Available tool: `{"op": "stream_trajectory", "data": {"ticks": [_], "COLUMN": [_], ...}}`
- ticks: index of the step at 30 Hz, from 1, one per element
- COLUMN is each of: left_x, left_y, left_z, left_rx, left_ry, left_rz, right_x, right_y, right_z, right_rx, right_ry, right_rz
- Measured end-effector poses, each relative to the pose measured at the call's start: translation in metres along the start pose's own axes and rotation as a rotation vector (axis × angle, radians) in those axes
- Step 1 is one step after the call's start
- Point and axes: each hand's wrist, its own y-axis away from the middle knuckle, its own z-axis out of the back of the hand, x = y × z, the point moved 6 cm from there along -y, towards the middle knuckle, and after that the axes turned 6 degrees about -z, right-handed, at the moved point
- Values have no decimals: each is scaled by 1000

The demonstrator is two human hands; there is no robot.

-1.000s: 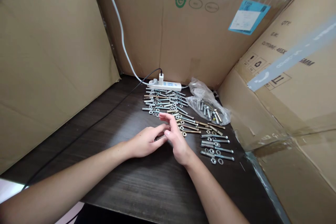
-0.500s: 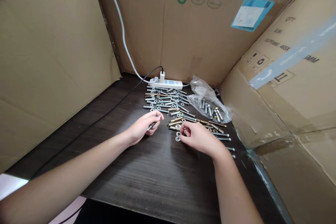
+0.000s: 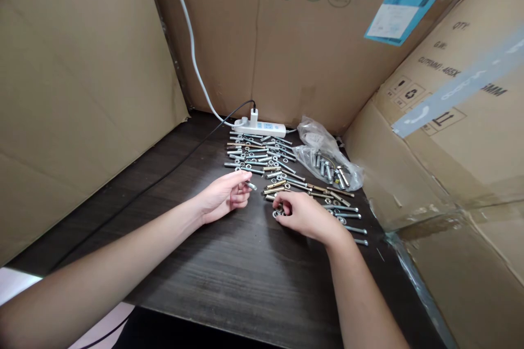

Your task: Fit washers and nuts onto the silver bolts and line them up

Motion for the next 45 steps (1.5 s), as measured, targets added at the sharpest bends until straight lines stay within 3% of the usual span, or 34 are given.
{"op": "stream_trajectory", "data": {"ticks": [9,15,31,39,45], "left_x": [2,0,3,6,8], "left_y": [1,0,0,-2,-1], "left_z": [-6,-4,-4,-1,-1], "left_rx": [57,15,58,61,25], "left_ry": [31,6,-29,-46,-71], "left_rz": [106,95,123,130,122], "right_x": [5,3,3,3,24], "right_y": [2,0,0,-1,4], "right_z": [0,-1,-8,-2,9], "right_rx": [7,27,67,-14,-158], "right_ry": [2,-14,-32,-105,-341], "right_rz": [34,19,-40,-30,132]}}
